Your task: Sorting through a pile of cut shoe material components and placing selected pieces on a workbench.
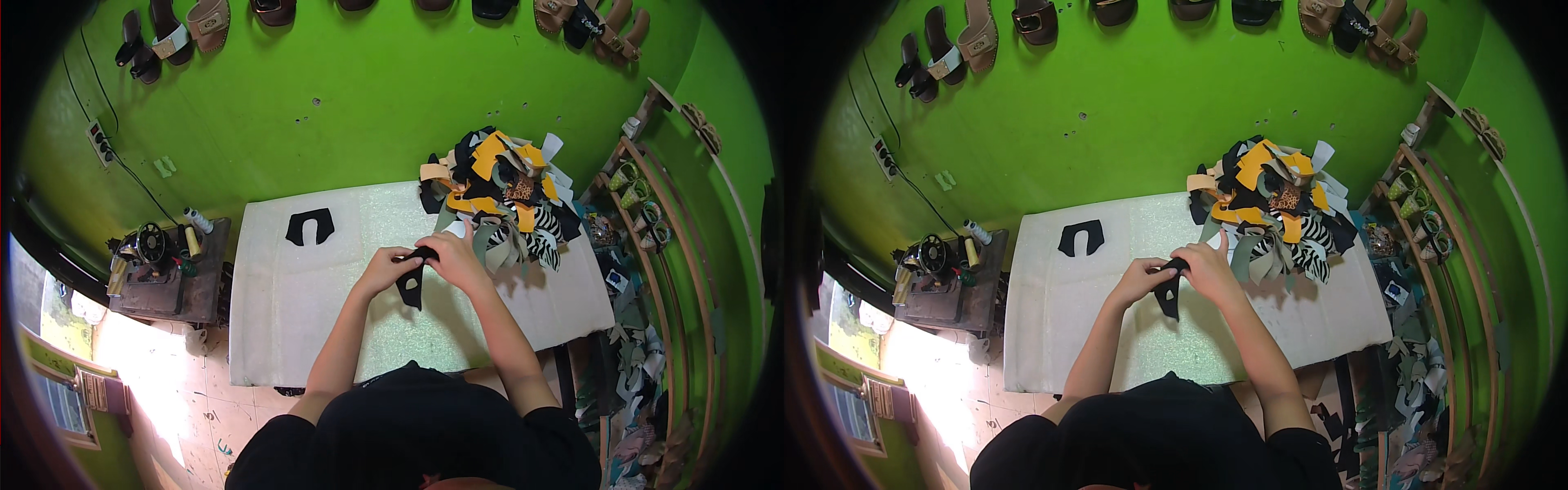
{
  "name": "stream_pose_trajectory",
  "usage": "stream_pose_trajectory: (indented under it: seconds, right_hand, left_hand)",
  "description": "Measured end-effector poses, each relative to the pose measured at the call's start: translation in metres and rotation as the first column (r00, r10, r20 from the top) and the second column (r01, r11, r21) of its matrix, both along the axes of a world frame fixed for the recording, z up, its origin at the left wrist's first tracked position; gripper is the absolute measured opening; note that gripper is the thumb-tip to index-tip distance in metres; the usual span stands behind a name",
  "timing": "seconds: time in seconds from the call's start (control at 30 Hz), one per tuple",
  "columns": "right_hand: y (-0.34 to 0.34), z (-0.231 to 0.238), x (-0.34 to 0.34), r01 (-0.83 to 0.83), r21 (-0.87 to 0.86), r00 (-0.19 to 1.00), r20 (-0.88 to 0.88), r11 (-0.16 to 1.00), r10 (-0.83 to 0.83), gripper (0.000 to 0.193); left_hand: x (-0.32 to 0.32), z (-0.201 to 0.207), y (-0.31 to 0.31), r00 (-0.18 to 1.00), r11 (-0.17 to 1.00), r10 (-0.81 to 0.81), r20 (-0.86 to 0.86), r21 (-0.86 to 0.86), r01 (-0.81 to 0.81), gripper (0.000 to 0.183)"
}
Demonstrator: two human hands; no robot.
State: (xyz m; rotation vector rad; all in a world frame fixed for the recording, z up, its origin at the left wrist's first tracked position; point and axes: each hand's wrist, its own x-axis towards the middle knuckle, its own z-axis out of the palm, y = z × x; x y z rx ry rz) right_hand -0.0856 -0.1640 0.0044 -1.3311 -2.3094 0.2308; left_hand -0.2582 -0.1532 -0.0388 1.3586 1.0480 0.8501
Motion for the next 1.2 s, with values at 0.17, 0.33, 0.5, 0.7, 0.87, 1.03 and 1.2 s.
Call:
stream_pose_trajectory:
  seconds: [0.17,0.33,0.5,0.7,0.87,1.03,1.2]
  right_hand:
    - [-0.003,0.015,0.02,0.106,-0.088,0.973,-0.196,0.99,-0.122,0.018]
    - [-0.008,0.031,0.042,0.199,-0.171,0.957,-0.177,0.965,-0.229,0.011]
    - [-0.008,0.066,0.033,-0.013,-0.457,0.818,-0.517,0.889,-0.253,0.021]
    - [0.018,0.071,-0.005,-0.113,-0.237,0.549,-0.824,0.965,-0.138,0.017]
    - [0.036,0.028,-0.015,0.163,-0.276,0.556,-0.767,0.947,-0.319,0.016]
    - [0.037,-0.03,-0.009,0.343,-0.272,0.569,-0.702,0.899,-0.429,0.02]
    - [0.027,-0.047,-0.005,0.38,-0.223,0.678,-0.593,0.898,-0.435,0.023]
  left_hand:
    - [-0.015,-0.015,0.01,0.967,0.987,0.156,0.2,-0.063,-0.146,0.033]
    - [-0.019,-0.026,0.018,0.914,0.979,0.19,0.359,-0.14,-0.148,0.051]
    - [-0.002,-0.023,0.008,0.77,0.976,0.214,0.602,-0.172,-0.136,0.062]
    - [0.024,-0.038,-0.002,0.655,0.976,0.21,0.726,-0.197,-0.094,0.074]
    - [0.034,-0.04,-0.009,0.677,0.972,0.227,0.701,-0.209,-0.11,0.087]
    - [0.031,-0.044,-0.003,0.611,0.982,0.19,0.769,-0.152,-0.114,0.08]
    - [0.032,-0.031,-0.007,0.601,0.963,0.266,0.754,-0.188,-0.19,0.076]
